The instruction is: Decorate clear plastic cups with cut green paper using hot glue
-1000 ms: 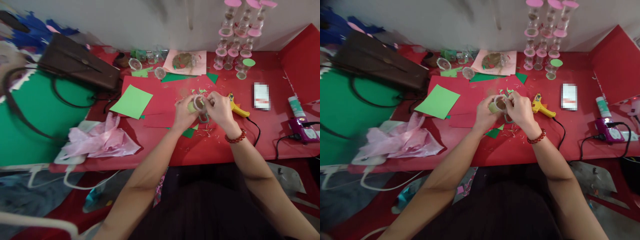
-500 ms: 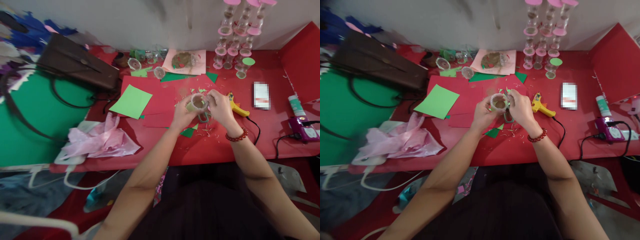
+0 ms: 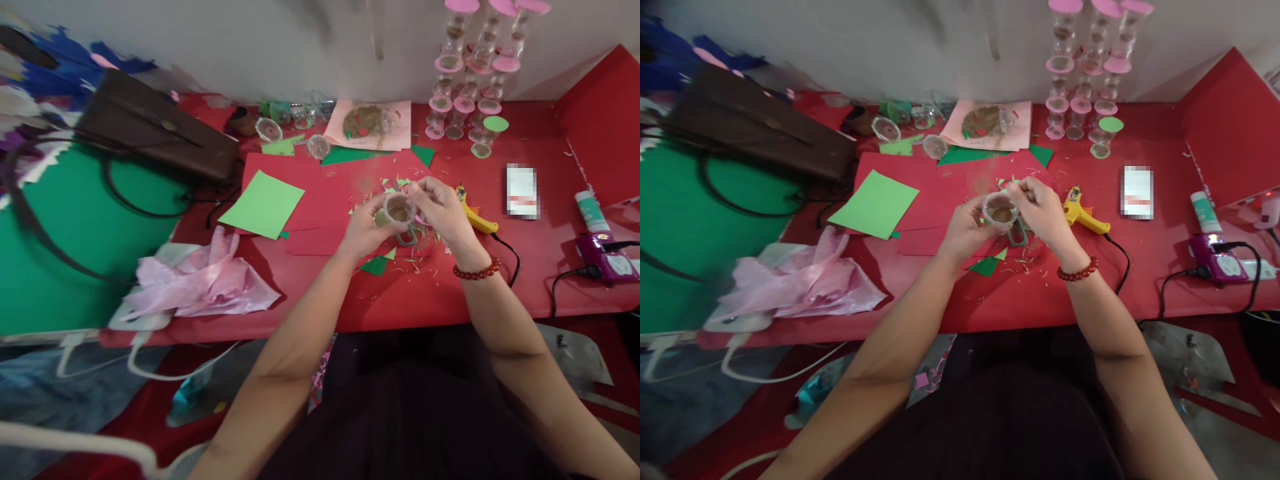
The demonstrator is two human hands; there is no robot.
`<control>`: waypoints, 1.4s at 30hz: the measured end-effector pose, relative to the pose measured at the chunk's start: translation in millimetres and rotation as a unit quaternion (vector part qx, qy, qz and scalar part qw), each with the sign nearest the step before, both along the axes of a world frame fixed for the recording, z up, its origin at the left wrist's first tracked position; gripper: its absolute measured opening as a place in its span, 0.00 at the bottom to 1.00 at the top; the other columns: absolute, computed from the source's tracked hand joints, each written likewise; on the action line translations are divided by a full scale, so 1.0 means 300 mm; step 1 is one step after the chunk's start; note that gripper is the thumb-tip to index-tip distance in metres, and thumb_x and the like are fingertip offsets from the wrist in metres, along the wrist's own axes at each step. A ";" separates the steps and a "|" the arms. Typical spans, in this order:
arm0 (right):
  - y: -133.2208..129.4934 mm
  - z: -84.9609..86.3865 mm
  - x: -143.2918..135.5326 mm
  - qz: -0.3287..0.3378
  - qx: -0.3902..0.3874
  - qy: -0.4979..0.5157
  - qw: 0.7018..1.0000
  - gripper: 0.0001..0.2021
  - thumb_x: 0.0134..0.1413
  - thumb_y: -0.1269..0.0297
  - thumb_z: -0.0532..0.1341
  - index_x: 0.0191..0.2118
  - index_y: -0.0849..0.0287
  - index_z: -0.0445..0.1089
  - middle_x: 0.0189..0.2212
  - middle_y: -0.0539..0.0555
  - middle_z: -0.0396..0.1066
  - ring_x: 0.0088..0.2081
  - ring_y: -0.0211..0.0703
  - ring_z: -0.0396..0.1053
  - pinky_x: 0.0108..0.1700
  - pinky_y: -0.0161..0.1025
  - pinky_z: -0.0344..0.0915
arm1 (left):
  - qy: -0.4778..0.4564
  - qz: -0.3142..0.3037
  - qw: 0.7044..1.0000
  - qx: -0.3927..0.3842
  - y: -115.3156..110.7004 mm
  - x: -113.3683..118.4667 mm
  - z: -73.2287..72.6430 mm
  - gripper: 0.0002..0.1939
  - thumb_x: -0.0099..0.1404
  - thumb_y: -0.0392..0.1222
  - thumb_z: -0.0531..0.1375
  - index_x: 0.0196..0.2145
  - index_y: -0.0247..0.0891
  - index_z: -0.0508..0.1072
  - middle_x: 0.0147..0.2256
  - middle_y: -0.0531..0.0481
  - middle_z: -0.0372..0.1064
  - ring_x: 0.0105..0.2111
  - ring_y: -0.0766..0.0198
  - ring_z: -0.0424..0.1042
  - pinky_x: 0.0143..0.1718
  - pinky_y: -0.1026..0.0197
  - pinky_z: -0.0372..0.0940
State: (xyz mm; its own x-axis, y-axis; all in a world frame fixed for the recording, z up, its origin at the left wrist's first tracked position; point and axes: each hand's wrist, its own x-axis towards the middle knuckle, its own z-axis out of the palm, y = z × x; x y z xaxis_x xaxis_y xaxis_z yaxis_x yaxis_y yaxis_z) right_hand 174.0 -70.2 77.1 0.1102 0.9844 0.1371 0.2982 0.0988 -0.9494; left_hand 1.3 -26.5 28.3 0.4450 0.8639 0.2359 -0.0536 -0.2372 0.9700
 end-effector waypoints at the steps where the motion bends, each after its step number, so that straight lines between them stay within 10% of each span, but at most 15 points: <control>1: -0.002 -0.003 -0.003 -0.004 0.015 -0.019 1.000 0.15 0.66 0.52 0.64 0.32 0.53 0.63 0.23 0.45 0.64 0.24 0.35 0.60 0.29 0.36 0.59 | 0.007 0.005 1.000 0.001 0.003 -0.001 -0.004 0.28 0.49 0.52 0.78 0.47 0.45 0.81 0.47 0.47 0.82 0.47 0.53 0.80 0.55 0.49 0.74; 12: -0.007 -0.020 -0.023 -0.087 0.049 -0.194 0.976 0.09 0.62 0.70 0.58 0.30 0.55 0.65 0.23 0.48 0.67 0.28 0.38 0.63 0.35 0.39 0.57 | 0.056 -0.023 0.998 -0.019 0.006 -0.010 0.009 0.27 0.50 0.45 0.76 0.48 0.41 0.81 0.50 0.44 0.82 0.50 0.52 0.80 0.56 0.47 0.73; 25: -0.001 -0.012 -0.020 -0.022 0.020 -0.084 0.996 0.09 0.61 0.66 0.63 0.30 0.55 0.64 0.22 0.45 0.66 0.24 0.35 0.62 0.33 0.37 0.58 | 0.035 0.000 0.999 0.014 0.019 -0.014 0.004 0.28 0.49 0.48 0.77 0.48 0.42 0.79 0.47 0.47 0.81 0.47 0.54 0.79 0.53 0.51 0.72; 42: -0.009 -0.012 -0.022 -0.074 0.039 -0.292 0.953 0.09 0.67 0.68 0.56 0.34 0.55 0.70 0.24 0.50 0.68 0.27 0.40 0.62 0.33 0.38 0.54 | -0.021 -0.075 0.996 -0.050 0.025 -0.036 0.009 0.29 0.49 0.49 0.78 0.48 0.43 0.81 0.48 0.46 0.82 0.48 0.54 0.80 0.56 0.50 0.72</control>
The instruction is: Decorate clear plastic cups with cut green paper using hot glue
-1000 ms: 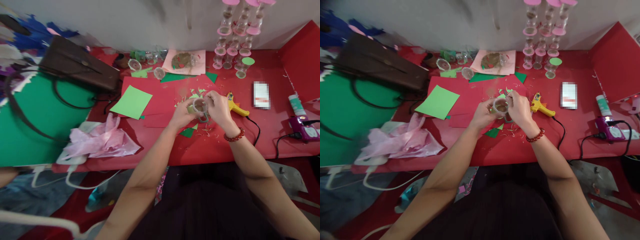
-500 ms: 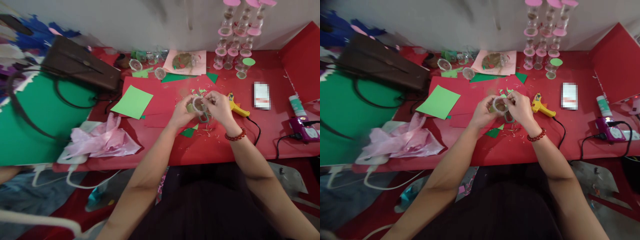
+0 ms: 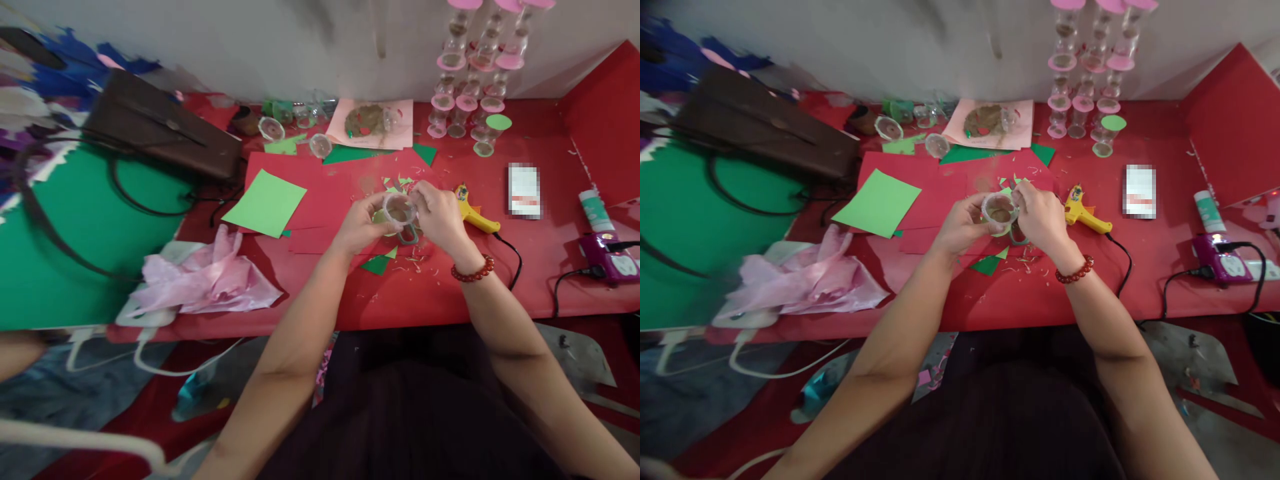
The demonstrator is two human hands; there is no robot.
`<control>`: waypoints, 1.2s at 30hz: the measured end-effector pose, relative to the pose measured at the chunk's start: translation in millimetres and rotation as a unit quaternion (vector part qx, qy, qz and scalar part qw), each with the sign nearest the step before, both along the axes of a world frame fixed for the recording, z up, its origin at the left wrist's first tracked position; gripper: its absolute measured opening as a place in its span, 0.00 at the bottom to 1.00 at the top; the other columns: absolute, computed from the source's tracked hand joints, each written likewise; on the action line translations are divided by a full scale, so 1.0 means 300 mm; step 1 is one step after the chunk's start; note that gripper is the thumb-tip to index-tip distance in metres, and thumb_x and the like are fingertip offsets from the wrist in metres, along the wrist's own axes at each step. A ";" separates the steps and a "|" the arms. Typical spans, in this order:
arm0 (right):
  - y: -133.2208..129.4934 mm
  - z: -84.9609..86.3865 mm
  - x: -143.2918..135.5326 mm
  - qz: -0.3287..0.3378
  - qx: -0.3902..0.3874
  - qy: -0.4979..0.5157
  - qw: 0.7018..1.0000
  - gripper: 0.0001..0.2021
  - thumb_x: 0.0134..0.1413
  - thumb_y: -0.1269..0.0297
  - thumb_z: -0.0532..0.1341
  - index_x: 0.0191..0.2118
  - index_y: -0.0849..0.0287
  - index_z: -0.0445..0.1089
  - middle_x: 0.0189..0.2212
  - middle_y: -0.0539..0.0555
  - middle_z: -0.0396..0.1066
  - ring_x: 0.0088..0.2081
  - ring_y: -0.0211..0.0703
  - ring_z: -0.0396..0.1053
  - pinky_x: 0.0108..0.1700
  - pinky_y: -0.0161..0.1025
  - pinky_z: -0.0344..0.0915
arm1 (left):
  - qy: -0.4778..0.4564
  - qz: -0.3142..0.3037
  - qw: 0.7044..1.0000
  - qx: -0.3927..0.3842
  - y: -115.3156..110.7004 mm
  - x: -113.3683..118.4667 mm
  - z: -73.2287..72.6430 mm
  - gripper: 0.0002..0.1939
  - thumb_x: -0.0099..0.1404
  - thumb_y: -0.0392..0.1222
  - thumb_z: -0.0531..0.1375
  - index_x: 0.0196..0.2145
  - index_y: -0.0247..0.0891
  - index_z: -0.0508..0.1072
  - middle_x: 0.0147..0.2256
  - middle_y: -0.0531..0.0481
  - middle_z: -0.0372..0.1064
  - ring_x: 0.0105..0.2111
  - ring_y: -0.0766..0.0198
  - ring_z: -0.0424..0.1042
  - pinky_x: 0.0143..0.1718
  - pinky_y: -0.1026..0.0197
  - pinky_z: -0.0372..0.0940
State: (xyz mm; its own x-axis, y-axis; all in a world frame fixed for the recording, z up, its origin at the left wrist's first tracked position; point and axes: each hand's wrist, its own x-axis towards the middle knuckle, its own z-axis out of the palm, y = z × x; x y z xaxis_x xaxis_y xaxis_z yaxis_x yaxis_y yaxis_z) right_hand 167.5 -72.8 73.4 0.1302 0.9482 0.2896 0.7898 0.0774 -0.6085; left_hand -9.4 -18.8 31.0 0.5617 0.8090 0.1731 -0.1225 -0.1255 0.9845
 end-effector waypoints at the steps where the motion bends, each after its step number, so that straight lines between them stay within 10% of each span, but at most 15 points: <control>1: 0.001 0.003 0.001 0.000 -0.001 0.015 1.000 0.09 0.67 0.68 0.56 0.33 0.55 0.69 0.24 0.49 0.68 0.27 0.39 0.62 0.34 0.38 0.54 | -0.008 -0.009 1.000 -0.007 0.000 0.000 -0.001 0.29 0.49 0.49 0.78 0.48 0.43 0.81 0.48 0.46 0.82 0.48 0.54 0.80 0.55 0.50 0.72; 10: 0.029 -0.022 0.035 0.003 0.018 0.217 0.976 0.09 0.64 0.72 0.56 0.32 0.55 0.65 0.27 0.48 0.70 0.30 0.37 0.68 0.39 0.39 0.64 | -0.022 -0.034 0.999 -0.020 -0.022 0.009 0.011 0.26 0.50 0.47 0.78 0.47 0.44 0.82 0.49 0.46 0.80 0.52 0.53 0.79 0.58 0.50 0.71; 15: 0.037 -0.033 0.028 0.004 0.054 0.124 0.991 0.06 0.62 0.71 0.61 0.36 0.55 0.74 0.42 0.56 0.78 0.48 0.47 0.73 0.52 0.47 0.66 | 0.000 0.018 1.000 -0.017 0.002 0.004 -0.003 0.29 0.50 0.50 0.77 0.49 0.44 0.79 0.50 0.45 0.80 0.50 0.53 0.78 0.55 0.50 0.72; 20: 0.018 -0.011 0.010 0.031 0.005 0.159 0.987 0.14 0.66 0.54 0.62 0.32 0.56 0.72 0.28 0.51 0.74 0.31 0.39 0.69 0.39 0.40 0.66 | 0.001 0.038 0.999 0.001 0.020 -0.003 -0.016 0.29 0.50 0.52 0.77 0.47 0.44 0.77 0.49 0.46 0.80 0.49 0.55 0.78 0.53 0.53 0.73; 36: -0.009 0.010 -0.021 -0.001 -0.066 0.231 0.971 0.17 0.64 0.61 0.63 0.24 0.54 0.62 0.18 0.49 0.71 0.19 0.38 0.68 0.26 0.37 0.63 | 0.168 0.137 0.964 0.152 -0.013 0.031 0.006 0.21 0.54 0.42 0.74 0.47 0.45 0.82 0.47 0.46 0.82 0.50 0.49 0.78 0.60 0.40 0.67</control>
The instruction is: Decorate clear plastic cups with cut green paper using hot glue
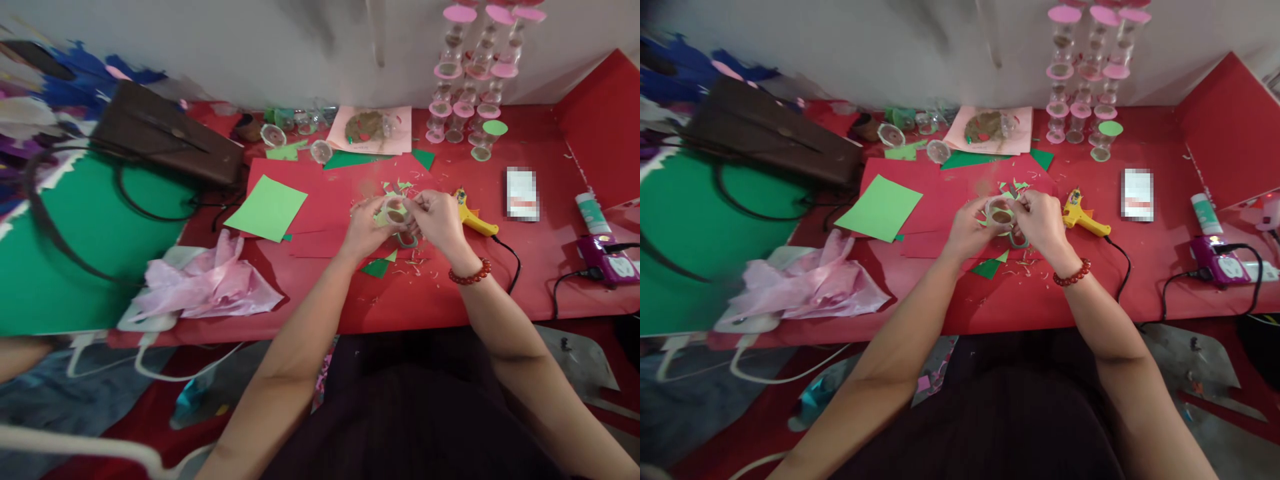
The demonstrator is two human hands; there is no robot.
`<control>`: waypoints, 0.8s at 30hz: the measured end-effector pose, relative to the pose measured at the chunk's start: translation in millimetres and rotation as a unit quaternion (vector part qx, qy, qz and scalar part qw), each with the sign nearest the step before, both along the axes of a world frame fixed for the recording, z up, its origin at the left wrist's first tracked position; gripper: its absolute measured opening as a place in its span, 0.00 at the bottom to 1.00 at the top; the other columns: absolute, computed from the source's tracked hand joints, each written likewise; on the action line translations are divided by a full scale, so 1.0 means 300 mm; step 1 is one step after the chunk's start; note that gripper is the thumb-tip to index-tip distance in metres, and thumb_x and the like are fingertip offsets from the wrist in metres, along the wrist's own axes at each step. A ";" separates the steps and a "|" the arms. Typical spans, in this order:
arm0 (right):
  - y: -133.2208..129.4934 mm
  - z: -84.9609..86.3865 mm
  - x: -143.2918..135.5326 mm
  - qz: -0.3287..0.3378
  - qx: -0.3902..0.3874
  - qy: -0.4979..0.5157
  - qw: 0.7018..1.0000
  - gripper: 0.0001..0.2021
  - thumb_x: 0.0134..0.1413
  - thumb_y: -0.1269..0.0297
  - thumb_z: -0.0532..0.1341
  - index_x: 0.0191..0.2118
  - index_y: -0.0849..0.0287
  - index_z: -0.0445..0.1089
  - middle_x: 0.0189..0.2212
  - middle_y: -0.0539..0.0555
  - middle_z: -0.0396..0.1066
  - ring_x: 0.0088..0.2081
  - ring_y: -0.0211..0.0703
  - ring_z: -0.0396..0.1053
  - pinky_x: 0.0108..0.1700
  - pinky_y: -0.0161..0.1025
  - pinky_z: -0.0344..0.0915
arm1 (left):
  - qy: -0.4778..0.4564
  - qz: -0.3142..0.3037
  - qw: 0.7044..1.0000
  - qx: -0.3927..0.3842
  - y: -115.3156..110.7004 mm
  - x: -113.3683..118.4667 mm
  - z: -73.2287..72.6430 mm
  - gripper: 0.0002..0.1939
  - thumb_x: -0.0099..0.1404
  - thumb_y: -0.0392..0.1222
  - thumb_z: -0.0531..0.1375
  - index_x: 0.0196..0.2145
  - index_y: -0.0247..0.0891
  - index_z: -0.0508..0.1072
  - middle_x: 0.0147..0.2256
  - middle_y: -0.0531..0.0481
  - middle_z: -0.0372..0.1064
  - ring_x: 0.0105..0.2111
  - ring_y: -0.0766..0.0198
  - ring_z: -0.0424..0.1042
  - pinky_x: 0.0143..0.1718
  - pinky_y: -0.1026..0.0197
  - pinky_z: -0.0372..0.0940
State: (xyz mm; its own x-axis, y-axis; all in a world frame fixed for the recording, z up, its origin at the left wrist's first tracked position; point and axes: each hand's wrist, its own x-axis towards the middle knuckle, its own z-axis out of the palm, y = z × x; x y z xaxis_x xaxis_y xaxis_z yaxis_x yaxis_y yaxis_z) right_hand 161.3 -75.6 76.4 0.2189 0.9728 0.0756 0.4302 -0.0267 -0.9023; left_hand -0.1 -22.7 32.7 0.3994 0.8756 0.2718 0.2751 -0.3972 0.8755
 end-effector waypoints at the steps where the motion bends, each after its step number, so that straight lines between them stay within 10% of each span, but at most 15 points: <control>1: 0.001 -0.003 0.000 -0.005 0.008 -0.032 0.999 0.17 0.65 0.62 0.62 0.23 0.54 0.61 0.18 0.49 0.71 0.20 0.38 0.68 0.28 0.38 0.63 | -0.005 0.001 1.000 -0.006 0.001 -0.001 -0.001 0.21 0.53 0.42 0.74 0.47 0.45 0.82 0.46 0.46 0.82 0.50 0.50 0.79 0.60 0.40 0.67; 9: 0.015 -0.062 0.003 -0.047 0.101 -0.242 0.964 0.10 0.69 0.64 0.55 0.37 0.54 0.71 0.25 0.52 0.72 0.27 0.40 0.65 0.31 0.38 0.53 | -0.077 -0.036 0.995 -0.050 0.009 -0.010 -0.002 0.24 0.51 0.47 0.75 0.47 0.43 0.82 0.46 0.46 0.82 0.47 0.54 0.80 0.56 0.47 0.72; 24: 0.025 -0.031 0.022 -0.011 0.096 -0.042 0.994 0.14 0.69 0.57 0.58 0.30 0.54 0.63 0.25 0.48 0.68 0.28 0.37 0.65 0.34 0.37 0.61 | -0.114 -0.028 0.991 -0.062 0.028 -0.034 -0.017 0.29 0.53 0.53 0.76 0.51 0.41 0.79 0.48 0.44 0.81 0.48 0.54 0.80 0.55 0.50 0.73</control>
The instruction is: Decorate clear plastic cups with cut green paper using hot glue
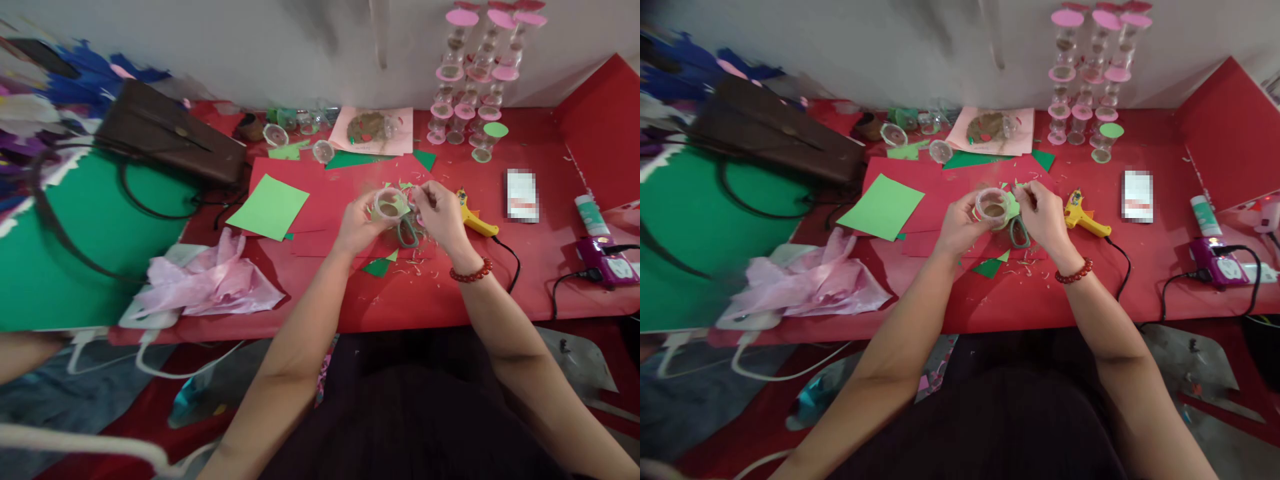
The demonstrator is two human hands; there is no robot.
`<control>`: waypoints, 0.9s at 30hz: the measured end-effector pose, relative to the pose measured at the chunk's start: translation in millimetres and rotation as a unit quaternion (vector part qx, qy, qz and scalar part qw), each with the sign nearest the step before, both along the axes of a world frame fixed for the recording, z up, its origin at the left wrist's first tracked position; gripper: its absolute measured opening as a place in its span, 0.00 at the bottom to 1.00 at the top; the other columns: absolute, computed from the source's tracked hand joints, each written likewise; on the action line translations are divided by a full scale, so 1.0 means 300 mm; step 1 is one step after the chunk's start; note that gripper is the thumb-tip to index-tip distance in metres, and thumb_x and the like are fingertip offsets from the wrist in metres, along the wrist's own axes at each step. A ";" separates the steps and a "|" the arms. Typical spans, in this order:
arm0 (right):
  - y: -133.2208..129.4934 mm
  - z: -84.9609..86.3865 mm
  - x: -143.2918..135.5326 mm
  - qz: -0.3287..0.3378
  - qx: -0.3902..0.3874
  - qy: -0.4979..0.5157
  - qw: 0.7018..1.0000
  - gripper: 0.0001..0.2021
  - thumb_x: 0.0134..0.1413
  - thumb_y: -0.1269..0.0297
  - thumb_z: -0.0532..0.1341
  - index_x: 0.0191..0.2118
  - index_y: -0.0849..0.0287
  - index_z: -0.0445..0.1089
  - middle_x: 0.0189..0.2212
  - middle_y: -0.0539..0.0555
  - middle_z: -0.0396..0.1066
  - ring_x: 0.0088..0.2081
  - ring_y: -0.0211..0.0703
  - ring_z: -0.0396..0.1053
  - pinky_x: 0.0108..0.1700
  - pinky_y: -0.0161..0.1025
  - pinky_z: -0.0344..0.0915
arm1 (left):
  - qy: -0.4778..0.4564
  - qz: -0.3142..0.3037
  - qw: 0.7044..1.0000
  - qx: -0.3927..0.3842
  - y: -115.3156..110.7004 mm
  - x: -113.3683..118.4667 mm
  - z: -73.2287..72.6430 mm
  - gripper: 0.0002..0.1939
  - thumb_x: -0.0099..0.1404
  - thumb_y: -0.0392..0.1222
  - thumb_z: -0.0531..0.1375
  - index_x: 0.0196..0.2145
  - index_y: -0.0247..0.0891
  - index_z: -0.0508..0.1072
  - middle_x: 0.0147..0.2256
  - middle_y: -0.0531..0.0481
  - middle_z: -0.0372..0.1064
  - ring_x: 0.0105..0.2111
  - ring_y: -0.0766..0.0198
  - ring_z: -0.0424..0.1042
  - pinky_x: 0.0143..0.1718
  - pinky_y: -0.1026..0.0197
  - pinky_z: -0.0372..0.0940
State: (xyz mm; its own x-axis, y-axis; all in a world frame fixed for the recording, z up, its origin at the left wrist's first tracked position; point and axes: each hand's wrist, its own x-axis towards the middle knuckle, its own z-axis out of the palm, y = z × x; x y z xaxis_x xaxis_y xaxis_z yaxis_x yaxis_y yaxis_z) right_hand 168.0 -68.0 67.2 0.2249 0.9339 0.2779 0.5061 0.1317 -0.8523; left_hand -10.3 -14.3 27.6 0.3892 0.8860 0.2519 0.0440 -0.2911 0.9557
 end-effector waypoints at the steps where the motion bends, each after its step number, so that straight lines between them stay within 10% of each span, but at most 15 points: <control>1: -0.002 0.001 -0.003 0.015 -0.002 -0.005 1.000 0.13 0.67 0.56 0.60 0.31 0.54 0.63 0.25 0.48 0.68 0.28 0.37 0.65 0.34 0.37 0.61 | 0.010 0.006 1.000 0.009 -0.001 -0.001 0.004 0.29 0.53 0.52 0.76 0.50 0.41 0.79 0.49 0.44 0.81 0.49 0.53 0.79 0.55 0.50 0.72; 11: -0.022 0.002 -0.023 -0.010 -0.019 -0.245 0.969 0.07 0.65 0.69 0.54 0.37 0.56 0.70 0.31 0.55 0.73 0.28 0.41 0.62 0.32 0.39 0.53 | 0.046 0.026 0.998 0.031 -0.016 0.002 0.035 0.24 0.51 0.47 0.76 0.45 0.42 0.82 0.45 0.46 0.82 0.46 0.53 0.80 0.54 0.47 0.73; 27: 0.004 -0.006 0.007 -0.012 0.028 -0.159 0.987 0.09 0.65 0.72 0.54 0.32 0.54 0.64 0.28 0.50 0.69 0.29 0.40 0.64 0.36 0.39 0.57 | -0.024 -0.062 0.997 -0.026 -0.002 -0.006 0.007 0.29 0.49 0.55 0.78 0.46 0.41 0.82 0.45 0.44 0.83 0.49 0.52 0.80 0.54 0.50 0.73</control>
